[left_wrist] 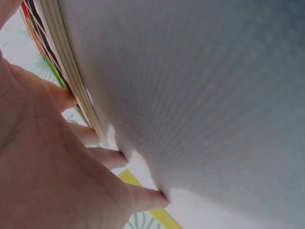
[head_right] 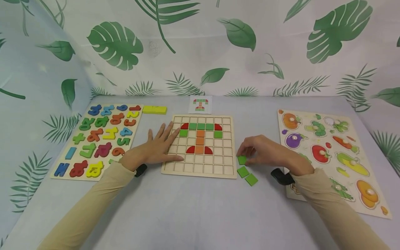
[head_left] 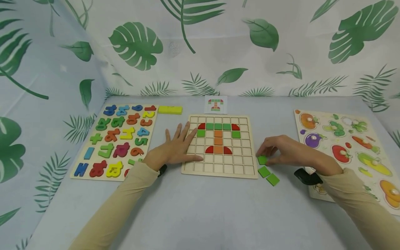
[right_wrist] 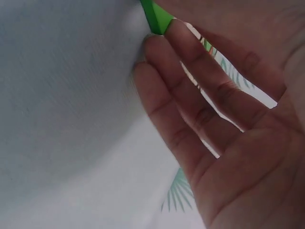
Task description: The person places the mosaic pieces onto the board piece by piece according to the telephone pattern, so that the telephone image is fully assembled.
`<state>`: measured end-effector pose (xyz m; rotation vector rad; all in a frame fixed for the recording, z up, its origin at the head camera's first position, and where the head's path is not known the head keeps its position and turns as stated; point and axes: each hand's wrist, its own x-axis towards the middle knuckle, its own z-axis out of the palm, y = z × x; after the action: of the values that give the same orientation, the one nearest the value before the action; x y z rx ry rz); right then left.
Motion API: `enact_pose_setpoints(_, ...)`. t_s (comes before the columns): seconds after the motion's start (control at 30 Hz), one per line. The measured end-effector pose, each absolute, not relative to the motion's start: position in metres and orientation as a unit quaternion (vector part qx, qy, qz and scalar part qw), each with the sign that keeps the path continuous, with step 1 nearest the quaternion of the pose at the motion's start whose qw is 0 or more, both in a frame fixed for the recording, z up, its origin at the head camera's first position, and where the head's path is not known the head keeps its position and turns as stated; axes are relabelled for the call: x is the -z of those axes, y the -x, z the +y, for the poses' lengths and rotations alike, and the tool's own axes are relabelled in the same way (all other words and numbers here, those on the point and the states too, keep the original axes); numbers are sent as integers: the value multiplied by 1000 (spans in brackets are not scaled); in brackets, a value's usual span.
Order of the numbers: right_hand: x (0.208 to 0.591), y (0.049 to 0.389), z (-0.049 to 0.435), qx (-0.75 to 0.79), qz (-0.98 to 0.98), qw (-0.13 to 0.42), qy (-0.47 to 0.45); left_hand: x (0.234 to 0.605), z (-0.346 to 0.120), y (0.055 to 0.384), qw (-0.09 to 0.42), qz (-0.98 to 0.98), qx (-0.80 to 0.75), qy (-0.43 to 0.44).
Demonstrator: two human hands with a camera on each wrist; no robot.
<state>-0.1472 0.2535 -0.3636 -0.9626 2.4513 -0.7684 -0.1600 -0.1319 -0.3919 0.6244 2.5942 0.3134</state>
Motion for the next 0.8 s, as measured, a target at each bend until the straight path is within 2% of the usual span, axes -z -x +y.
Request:
enact_pose_setpoints(0.53,361,148,254,264,878,188,353,394,-132,161,223,940,-120,-230)
enact_pose_setpoints(0.8,360,148,254,290,879,204,320,394,-133,160,226,940,-122,-226)
